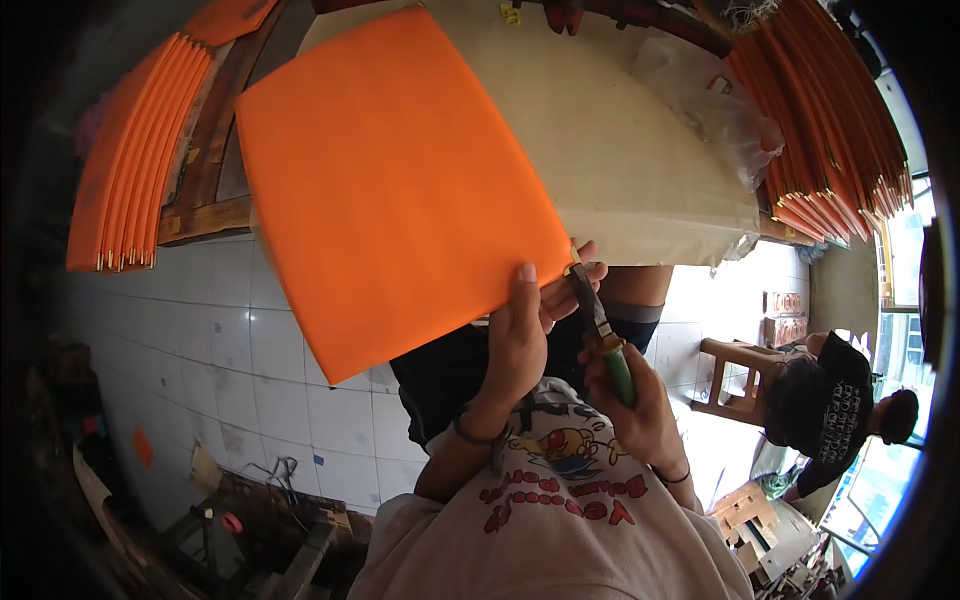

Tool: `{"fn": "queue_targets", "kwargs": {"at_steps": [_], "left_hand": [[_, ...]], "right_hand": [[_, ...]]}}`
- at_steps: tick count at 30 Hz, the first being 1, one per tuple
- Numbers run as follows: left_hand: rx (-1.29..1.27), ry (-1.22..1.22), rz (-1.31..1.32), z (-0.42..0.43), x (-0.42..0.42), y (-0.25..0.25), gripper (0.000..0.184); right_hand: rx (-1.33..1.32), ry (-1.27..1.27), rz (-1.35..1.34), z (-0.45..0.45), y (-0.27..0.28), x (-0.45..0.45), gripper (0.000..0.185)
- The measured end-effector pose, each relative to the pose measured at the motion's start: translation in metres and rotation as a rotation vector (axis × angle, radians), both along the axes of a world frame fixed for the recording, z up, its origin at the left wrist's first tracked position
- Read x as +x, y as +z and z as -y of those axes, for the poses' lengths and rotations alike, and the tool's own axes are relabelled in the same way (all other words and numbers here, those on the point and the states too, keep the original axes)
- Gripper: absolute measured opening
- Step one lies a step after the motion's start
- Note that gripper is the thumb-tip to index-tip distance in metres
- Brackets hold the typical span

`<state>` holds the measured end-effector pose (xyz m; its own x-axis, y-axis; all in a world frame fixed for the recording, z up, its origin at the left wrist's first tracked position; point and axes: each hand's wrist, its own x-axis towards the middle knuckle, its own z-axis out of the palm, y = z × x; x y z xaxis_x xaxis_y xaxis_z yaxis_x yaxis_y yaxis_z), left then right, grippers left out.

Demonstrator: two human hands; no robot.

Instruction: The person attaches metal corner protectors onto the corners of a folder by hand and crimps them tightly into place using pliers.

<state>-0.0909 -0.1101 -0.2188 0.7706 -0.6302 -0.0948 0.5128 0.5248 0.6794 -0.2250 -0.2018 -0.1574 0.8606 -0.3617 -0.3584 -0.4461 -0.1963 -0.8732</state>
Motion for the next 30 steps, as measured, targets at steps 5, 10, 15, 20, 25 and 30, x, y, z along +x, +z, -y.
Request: {"fn": "queue_targets", "kwargs": {"at_steps": [5, 10, 15, 20, 25, 30], "left_hand": [[0.092, -0.016, 0.008, -0.001, 0.0, 0.004, 0.061], [0.199, -0.032, 0.01, -0.001, 0.002, 0.013, 0.064], [0.138, -0.001, 0.054, 0.003, 0.0, 0.004, 0.065], [0.128, -0.014, 0.032, 0.003, 0.001, 0.001, 0.066], [0.125, -0.032, 0.08, 0.001, 0.003, 0.004, 0.065], [0.156, -0.03, 0.117, 0.0, 0.002, 0.005, 0.065]], "right_hand": [[0.023, -0.073, -0.076, -0.005, 0.007, 0.006, 0.015], [-0.035, 0.042, -0.224, 0.005, 0.012, 0.011, 0.019], [-0.174, 0.04, -0.198, 0.001, 0.001, 0.015, 0.012], [-0.187, 0.003, -0.305, 0.001, 0.005, 0.018, 0.012], [-0.135, -0.089, -0.196, -0.002, 0.005, 0.008, 0.021], [0.083, -0.019, -0.299, 0.003, 0.02, 0.01, 0.027]]}}
